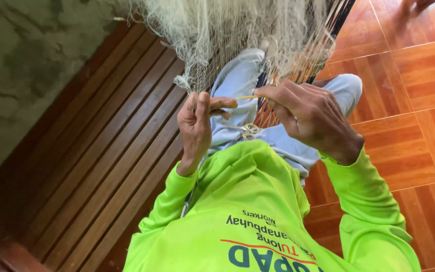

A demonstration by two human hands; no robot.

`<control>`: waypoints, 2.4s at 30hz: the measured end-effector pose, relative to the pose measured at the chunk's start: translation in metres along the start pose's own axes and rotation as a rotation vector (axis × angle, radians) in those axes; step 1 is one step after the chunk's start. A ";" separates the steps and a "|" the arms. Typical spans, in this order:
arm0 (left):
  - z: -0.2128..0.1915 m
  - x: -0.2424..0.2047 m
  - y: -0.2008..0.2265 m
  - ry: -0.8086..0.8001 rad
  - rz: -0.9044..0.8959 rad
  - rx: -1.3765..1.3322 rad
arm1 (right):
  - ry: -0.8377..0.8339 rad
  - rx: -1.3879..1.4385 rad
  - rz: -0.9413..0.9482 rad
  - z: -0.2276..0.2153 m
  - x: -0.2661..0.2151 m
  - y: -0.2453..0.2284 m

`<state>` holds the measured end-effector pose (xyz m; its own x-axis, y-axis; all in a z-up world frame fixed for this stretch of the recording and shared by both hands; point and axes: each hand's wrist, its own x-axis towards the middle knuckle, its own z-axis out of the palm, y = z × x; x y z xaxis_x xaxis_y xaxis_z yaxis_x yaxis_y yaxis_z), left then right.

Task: Repairing a fishing net by weaving and tying knots using a wooden shuttle.

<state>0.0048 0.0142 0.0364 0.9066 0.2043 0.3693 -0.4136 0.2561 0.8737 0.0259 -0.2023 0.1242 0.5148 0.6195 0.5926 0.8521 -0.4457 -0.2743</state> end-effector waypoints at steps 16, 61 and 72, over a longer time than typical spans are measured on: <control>0.010 -0.007 -0.002 -0.002 0.175 -0.014 | -0.048 0.004 0.055 0.002 -0.011 0.009; 0.009 -0.017 -0.004 0.106 0.107 0.010 | 0.005 -0.136 -0.054 0.024 -0.001 0.008; -0.005 -0.027 -0.046 0.094 0.054 -0.029 | 0.132 0.172 -0.098 0.075 -0.023 0.017</control>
<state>-0.0008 0.0019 -0.0157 0.8716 0.3057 0.3832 -0.4652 0.2692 0.8433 0.0353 -0.1755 0.0495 0.4220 0.5597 0.7132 0.9066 -0.2642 -0.3291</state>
